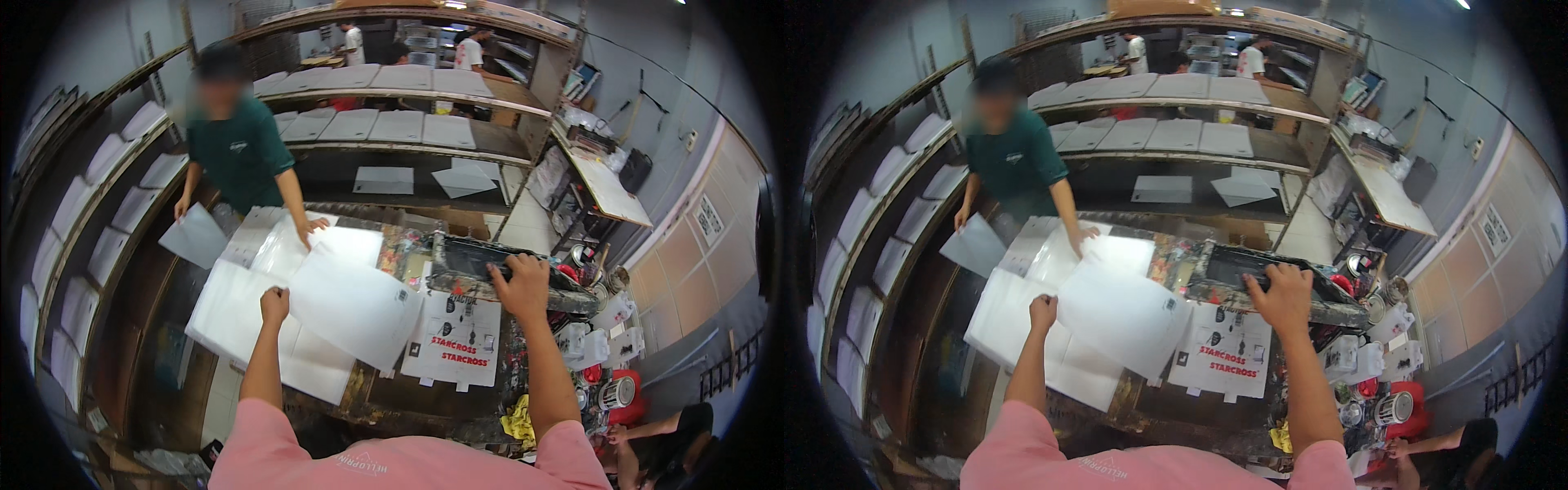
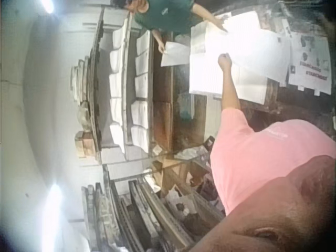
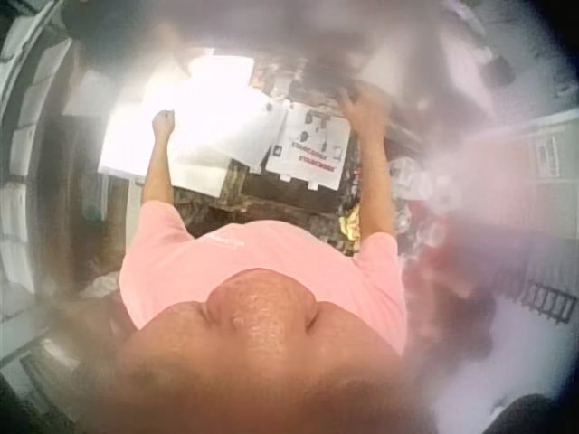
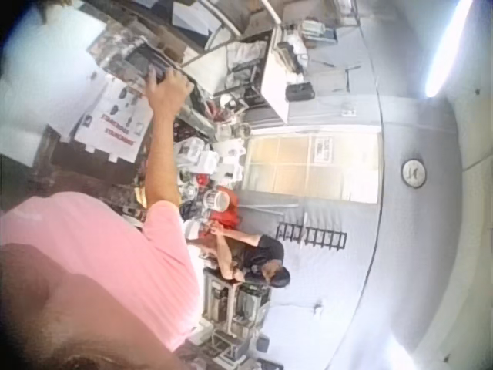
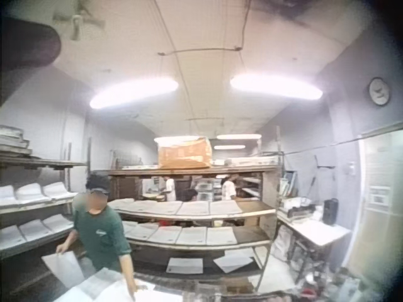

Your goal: The person performs screen printing on white paper sheets. They place a sheet under a screen, pull a squeegee across the screen to apply ink, and then remove the printed sheet. This cycle repeats for multiple sheets throughout the clip.

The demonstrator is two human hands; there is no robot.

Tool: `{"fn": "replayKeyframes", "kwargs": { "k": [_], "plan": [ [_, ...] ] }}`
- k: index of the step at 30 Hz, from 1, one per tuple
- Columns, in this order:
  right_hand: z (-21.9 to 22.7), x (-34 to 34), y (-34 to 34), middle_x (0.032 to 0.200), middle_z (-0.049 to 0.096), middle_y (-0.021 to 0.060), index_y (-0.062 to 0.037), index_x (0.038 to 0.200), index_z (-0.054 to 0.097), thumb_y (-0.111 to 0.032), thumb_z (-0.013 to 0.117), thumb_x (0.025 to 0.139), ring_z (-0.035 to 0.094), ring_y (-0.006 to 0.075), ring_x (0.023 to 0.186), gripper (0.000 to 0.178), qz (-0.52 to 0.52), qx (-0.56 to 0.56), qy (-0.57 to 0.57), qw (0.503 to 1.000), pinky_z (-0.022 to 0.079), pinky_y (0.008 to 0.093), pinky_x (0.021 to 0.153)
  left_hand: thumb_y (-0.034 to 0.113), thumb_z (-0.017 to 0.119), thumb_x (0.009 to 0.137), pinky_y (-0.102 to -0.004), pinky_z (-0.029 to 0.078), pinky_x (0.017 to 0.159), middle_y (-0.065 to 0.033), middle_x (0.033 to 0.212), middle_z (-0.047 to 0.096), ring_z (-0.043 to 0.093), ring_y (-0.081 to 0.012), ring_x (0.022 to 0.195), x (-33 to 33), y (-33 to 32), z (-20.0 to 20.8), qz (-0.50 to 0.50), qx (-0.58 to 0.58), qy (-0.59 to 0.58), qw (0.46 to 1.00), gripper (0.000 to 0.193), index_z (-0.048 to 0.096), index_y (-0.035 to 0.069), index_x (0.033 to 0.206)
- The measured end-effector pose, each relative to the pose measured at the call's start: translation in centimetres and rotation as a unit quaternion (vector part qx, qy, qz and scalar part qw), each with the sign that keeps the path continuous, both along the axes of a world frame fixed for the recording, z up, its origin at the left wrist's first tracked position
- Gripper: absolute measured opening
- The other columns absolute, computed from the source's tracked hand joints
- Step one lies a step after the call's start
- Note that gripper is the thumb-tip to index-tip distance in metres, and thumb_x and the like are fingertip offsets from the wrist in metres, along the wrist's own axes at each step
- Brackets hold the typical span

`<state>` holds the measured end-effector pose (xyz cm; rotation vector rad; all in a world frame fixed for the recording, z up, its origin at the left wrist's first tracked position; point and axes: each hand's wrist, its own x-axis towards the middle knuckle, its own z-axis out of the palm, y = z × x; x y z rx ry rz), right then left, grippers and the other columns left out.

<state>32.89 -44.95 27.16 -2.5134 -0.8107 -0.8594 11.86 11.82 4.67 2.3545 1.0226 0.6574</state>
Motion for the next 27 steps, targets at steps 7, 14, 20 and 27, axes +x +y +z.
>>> {"fn": "replayKeyframes", "kwargs": {
  "k": [7,14,20,27],
  "plan": [
    [-2.0,-0.6,-1.4,0.093,0.067,0.013,-0.0034,0.094,0.072,-0.044,0.073,0.095,0.063,0.034,0.095,0.041,-0.033,-0.044,-0.013,0.998,0.041,0.0481,0.092,0.052,0.078,0.096,-0.0561,0.042,0.117,-0.029,0.148,0.051,0.048,-0.045,0.14,-7.5,-9.1,-3.2,0.11,-0.088,-0.136,0.981,0.086,0.049,-0.005,0.153],
    [0.0,0.2,-0.4,0.096,0.069,0.0154,-0.0042,0.098,0.073,-0.044,0.065,0.104,0.065,0.0352,0.097,0.041,-0.029,-0.056,-0.005,0.998,0.042,0.0462,0.089,0.044,0.079,0.098,-0.0437,0.041,0.12,-0.0278,0.157,0.052,0.053,-0.0364,0.145,-21.6,-19.9,-10.6,0.285,-0.306,-0.166,0.893,0.087,0.043,-0.012,0.155],
    [0.0,1.4,-0.6,0.094,0.069,0.015,-0.0035,0.099,0.073,-0.049,0.062,0.105,0.065,0.0337,0.097,0.047,-0.021,-0.049,-0.011,0.999,0.042,0.0457,0.088,0.045,0.077,0.099,-0.0434,0.045,0.117,-0.0302,0.159,0.051,0.053,-0.0385,0.146,-21.5,-18.3,-9.4,0.273,-0.391,-0.179,0.861,0.089,0.04,-0.011,0.158],
    [0.3,1.4,-0.1,0.099,0.072,0.0151,-0.0027,0.104,0.076,-0.048,0.062,0.105,0.067,0.0327,0.101,0.048,-0.02,-0.049,0.015,0.998,0.043,0.0459,0.091,0.046,0.083,0.093,-0.0441,0.047,0.115,-0.031,0.156,0.049,0.054,-0.0406,0.141,-18.7,-11.0,-12.4,0.352,-0.373,-0.149,0.845,0.093,0.044,-0.013,0.153]
  ]
}}
